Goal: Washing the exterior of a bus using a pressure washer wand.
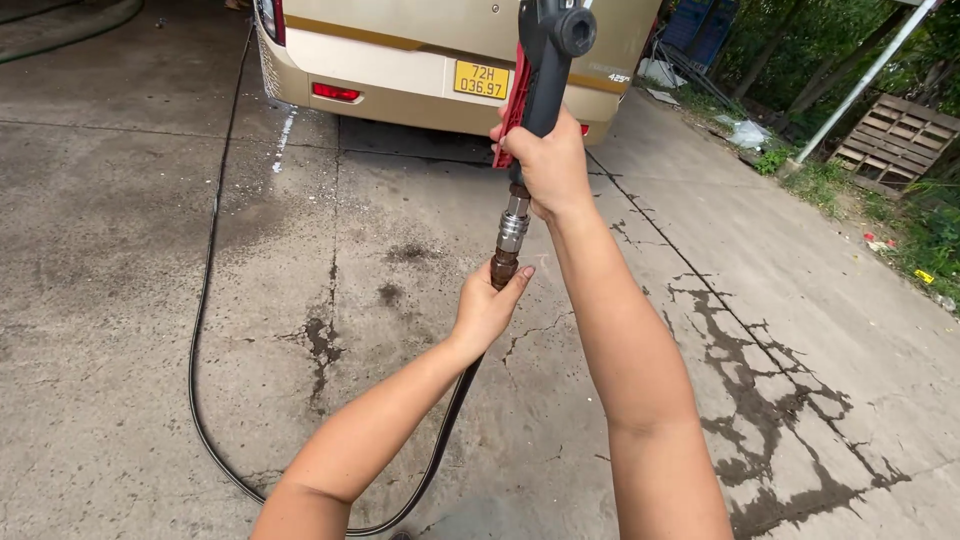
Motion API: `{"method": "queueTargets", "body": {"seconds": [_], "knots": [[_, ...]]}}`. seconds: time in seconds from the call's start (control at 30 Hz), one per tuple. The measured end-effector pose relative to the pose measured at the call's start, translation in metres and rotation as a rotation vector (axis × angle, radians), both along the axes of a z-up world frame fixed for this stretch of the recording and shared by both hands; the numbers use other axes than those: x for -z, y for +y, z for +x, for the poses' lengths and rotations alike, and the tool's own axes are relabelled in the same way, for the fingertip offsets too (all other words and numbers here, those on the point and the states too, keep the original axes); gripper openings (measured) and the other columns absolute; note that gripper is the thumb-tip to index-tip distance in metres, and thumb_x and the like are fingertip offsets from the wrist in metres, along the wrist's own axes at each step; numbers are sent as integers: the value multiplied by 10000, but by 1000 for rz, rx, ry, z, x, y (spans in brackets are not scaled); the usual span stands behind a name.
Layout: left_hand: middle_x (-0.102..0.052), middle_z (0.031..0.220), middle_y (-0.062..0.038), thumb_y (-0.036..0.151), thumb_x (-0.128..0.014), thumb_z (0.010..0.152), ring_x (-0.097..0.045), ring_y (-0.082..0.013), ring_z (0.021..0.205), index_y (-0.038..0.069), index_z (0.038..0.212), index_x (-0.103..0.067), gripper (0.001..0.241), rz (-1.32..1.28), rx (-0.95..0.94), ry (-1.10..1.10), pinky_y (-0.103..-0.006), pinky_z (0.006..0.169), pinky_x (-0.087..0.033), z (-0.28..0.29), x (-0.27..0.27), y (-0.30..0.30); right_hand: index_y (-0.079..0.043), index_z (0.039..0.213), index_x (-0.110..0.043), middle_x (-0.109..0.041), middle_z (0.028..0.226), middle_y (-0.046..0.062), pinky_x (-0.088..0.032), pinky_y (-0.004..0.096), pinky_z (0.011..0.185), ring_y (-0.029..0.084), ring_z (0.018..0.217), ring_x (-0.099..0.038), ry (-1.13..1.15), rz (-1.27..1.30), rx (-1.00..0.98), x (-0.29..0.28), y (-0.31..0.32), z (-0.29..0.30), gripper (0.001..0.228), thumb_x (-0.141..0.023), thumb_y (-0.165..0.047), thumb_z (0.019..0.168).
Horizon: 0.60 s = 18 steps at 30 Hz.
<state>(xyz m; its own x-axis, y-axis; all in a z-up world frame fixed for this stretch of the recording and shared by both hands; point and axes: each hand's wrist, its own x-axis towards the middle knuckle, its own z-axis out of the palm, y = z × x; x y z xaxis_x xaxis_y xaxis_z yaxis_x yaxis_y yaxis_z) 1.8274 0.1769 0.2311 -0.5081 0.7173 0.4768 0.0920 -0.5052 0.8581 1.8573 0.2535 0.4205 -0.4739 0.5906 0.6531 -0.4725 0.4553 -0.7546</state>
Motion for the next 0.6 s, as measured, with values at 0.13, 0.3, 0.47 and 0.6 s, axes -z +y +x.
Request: {"method": "queueTargets", "body": {"seconds": [0.13,0.3,0.47,0.6], "knots": [[-519,640,71,236,-742,945,-425,-41,606,70,821,-602,250,20,-57,41,-262,537,-398,-77,-58,111,39,1123,-604,-690,1013,105,-613,347,744,190,877,-714,-17,61,-87,-64,96,-71,304,-601,26,820],[-487,645,65,246,-748,961,-401,-45,610,52,809,-559,310,50,-67,104,-270,522,-367,-164,-108,233,36,1099,-618,-687,1001,98,-621,339,769,190,866,-718,14,85,-103,-118,218,-151,296,-607,15,804],[-531,670,88,255,-740,958,-432,-24,620,73,845,-618,246,192,-8,100,-243,541,-394,-227,-140,355,17,990,-634,-669,908,76,-608,339,690,175,792,-713,17,234,-65,-151,330,-216,184,-666,9,809],[-449,639,91,269,-738,968,-374,-25,580,67,846,-607,270,187,20,62,-246,491,-334,-256,-137,446,-10,913,-638,-670,811,51,-594,335,595,149,715,-710,-3,254,-49,-148,424,-254,93,-665,-31,826]]}}
